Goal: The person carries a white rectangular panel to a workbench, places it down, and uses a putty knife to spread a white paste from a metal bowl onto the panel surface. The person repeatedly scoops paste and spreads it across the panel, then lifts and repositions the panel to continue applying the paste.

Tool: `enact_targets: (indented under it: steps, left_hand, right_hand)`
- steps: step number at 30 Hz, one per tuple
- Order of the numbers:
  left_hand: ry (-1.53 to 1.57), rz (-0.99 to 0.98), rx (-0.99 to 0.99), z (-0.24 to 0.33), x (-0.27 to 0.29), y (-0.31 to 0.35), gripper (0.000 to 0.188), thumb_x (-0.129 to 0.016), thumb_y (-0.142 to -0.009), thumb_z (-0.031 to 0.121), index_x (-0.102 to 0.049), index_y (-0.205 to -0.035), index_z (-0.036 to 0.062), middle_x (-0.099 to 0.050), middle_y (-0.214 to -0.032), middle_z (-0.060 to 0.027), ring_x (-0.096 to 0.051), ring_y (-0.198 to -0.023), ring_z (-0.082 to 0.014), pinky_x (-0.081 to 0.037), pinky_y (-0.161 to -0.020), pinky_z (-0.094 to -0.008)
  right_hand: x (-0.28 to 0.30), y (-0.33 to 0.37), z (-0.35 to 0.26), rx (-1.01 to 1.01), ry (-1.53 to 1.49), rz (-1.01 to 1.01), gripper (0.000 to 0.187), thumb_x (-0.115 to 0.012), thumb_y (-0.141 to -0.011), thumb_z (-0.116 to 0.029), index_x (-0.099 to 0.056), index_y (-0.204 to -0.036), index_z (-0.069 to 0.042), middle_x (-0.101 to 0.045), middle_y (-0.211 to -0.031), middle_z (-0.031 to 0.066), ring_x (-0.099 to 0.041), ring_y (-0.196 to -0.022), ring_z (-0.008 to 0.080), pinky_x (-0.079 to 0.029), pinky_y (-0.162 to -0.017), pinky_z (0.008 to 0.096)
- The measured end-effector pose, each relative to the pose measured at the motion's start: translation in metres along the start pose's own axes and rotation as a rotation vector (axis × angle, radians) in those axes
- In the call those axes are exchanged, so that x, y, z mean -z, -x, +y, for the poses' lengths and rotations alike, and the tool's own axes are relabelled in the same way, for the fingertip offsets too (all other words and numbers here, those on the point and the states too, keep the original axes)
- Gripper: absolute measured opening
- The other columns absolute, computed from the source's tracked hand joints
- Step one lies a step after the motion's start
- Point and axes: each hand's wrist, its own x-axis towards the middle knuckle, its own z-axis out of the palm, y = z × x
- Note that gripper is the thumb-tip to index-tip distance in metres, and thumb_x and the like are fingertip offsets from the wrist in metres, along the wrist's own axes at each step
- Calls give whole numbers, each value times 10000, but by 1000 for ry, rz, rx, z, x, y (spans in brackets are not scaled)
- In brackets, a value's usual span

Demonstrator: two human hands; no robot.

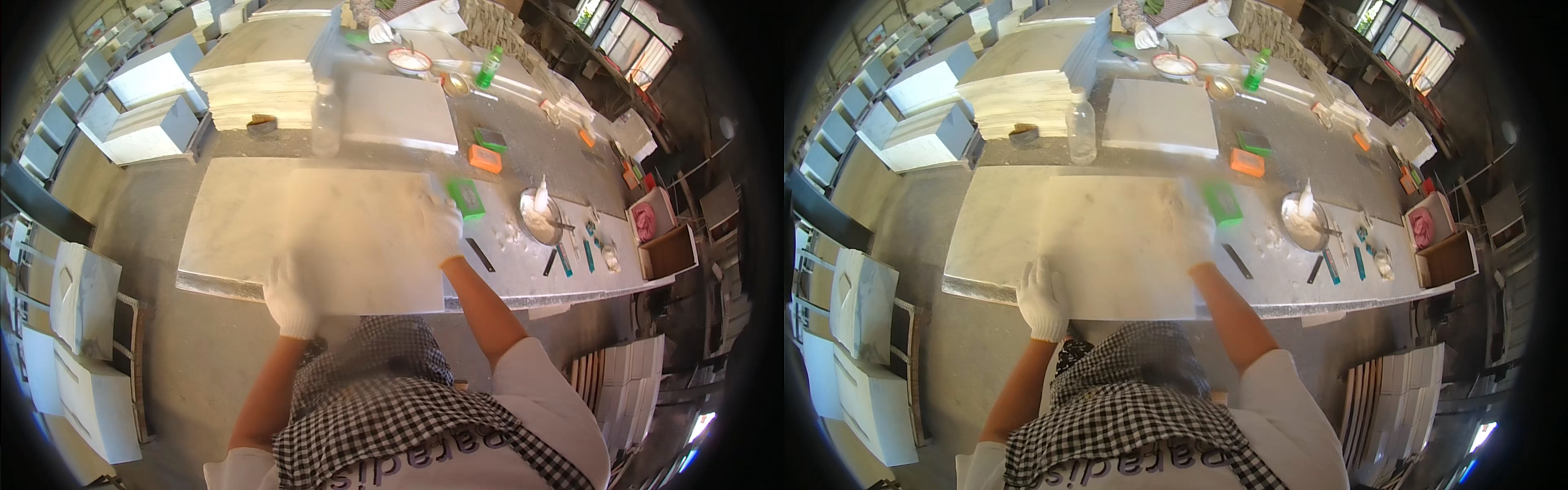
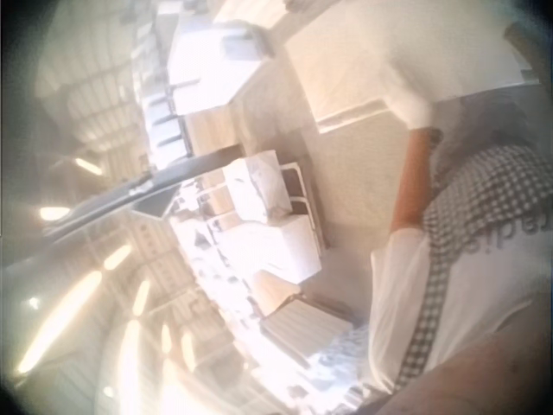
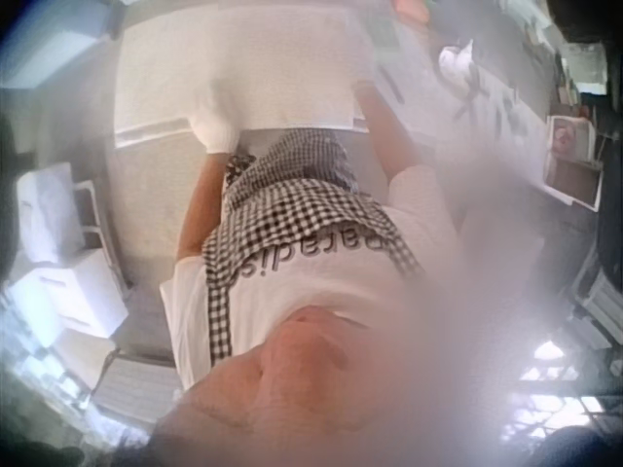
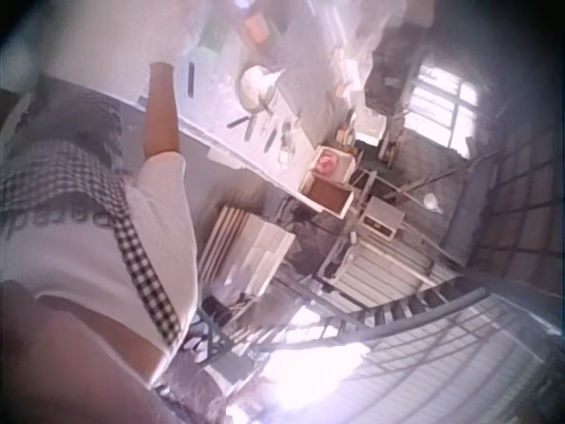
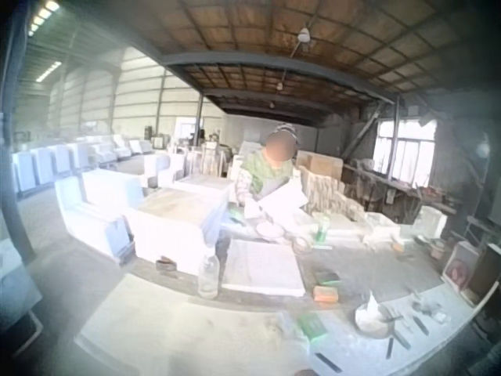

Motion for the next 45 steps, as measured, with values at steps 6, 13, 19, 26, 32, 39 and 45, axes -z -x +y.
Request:
enact_targets:
  steps: [6,13,19,26,32,39,45]
  left_hand:
    - [-30,57,-45,-8,-8,8,462,-588,-989,252,-597,-1387,16,-669,-1329,-170,-556,-1316,-452,-445,-1021,-568]
    - [46,118,-72,-10,-7,14,514,-589,-973,208,-547,-1448,15,-632,-1364,-196,-528,-1344,-458,-437,-1028,-578]
    - [275,226,0,-8,4,12,545,-521,-1059,320,-509,-1483,-21,-590,-1417,-245,-515,-1366,-453,-404,-1129,-542]
    - [575,322,386,-19,27,39,536,-476,-1094,307,-505,-1470,-74,-539,-1467,-287,-512,-1370,-433,-396,-1181,-476]
    - [398,282,492,-57,35,83,522,-497,-1088,324,-538,-1461,-39,-571,-1460,-257,-537,-1362,-403,-404,-1174,-465]
    - [324,180,564,-68,21,128,474,-556,-1060,300,-592,-1417,-10,-596,-1438,-241,-552,-1342,-409,-435,-1140,-475]
    - [358,81,622,-51,2,116,480,-555,-1059,311,-588,-1419,-6,-611,-1420,-230,-565,-1323,-400,-442,-1127,-467]
  right_hand:
    - [-91,-97,-96,341,26,425,445,-565,-977,-246,-597,-1419,-203,-629,-1440,71,-642,-1240,342,-522,-957,528]
    - [-94,-105,-213,256,-104,-195,582,-542,-986,-210,-454,-1558,-154,-430,-1631,80,-482,-1437,305,-427,-1164,507]
    - [-97,-9,-227,295,-268,-189,591,-579,-960,-218,-470,-1536,-150,-391,-1649,66,-491,-1397,317,-485,-1105,449]
    - [-35,106,-202,463,-104,-87,530,-633,-893,-156,-585,-1417,-92,-587,-1427,100,-598,-1163,279,-514,-949,430]
    - [9,83,-90,274,-220,139,566,-648,-902,-143,-567,-1459,-83,-647,-1389,112,-642,-1066,312,-520,-937,442]
    - [-53,-38,20,32,194,146,577,-618,-965,-288,-506,-1493,-81,-513,-1491,179,-522,-1277,341,-419,-1102,443]
    - [-122,28,-132,495,-41,383,530,-592,-924,-171,-567,-1447,-89,-594,-1425,65,-633,-1093,305,-517,-962,404]
